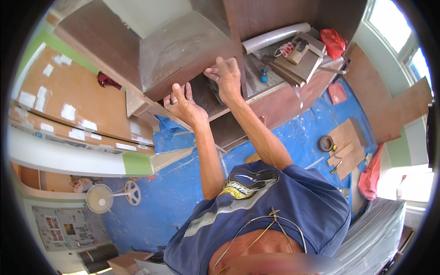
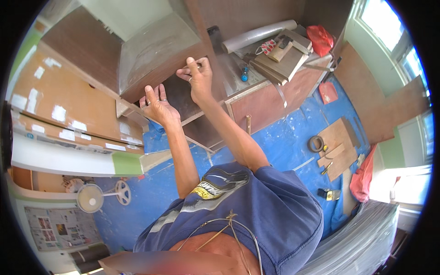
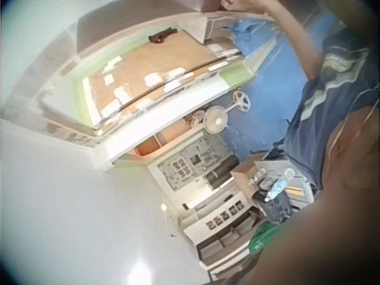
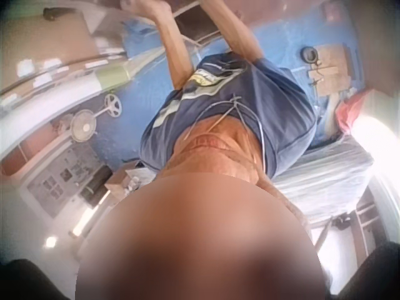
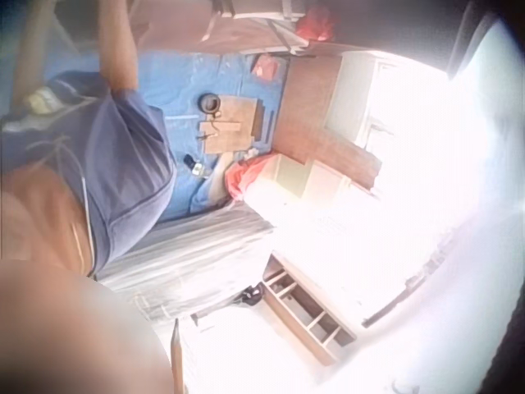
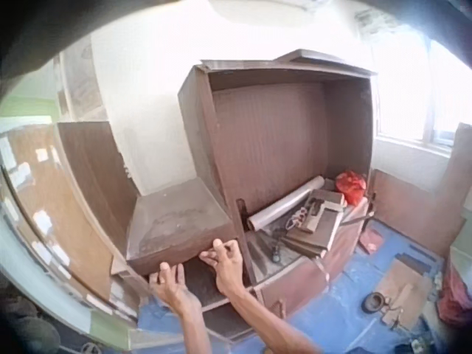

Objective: The person measures and marks a cabinet edge with a pencil, then cuts a small piece of dark trim material using pliers. They test-fit the trim piece into the cabinet opening and adjust it by hand.

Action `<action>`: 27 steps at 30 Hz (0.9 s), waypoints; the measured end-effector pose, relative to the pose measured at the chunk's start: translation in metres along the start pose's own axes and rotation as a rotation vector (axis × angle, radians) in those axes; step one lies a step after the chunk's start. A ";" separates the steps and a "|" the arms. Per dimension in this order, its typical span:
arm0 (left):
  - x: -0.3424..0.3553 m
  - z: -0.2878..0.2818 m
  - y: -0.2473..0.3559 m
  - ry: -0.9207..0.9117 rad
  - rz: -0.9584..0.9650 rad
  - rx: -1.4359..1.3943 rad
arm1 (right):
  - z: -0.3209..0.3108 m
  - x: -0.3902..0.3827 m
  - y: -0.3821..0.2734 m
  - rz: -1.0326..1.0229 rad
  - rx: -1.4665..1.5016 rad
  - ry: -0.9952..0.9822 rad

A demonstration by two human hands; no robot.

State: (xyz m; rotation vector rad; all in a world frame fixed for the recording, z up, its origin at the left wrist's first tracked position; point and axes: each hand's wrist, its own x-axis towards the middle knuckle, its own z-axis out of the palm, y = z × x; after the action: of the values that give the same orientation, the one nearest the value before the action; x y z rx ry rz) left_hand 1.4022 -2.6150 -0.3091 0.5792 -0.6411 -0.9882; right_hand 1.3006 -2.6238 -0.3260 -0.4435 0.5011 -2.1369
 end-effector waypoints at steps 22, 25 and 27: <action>0.008 0.010 -0.009 -0.069 0.083 0.210 | 0.005 0.004 -0.009 0.035 0.037 0.050; 0.007 0.010 -0.006 -0.073 0.106 0.200 | 0.008 0.002 -0.006 0.046 0.038 0.061; 0.008 0.012 -0.005 -0.076 0.100 0.197 | 0.008 0.003 -0.006 0.025 0.056 0.035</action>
State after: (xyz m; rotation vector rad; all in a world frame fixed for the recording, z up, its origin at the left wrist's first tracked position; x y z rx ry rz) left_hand 1.3942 -2.6262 -0.3025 0.6790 -0.8335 -0.8621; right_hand 1.2988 -2.6242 -0.3164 -0.3676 0.4628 -2.1325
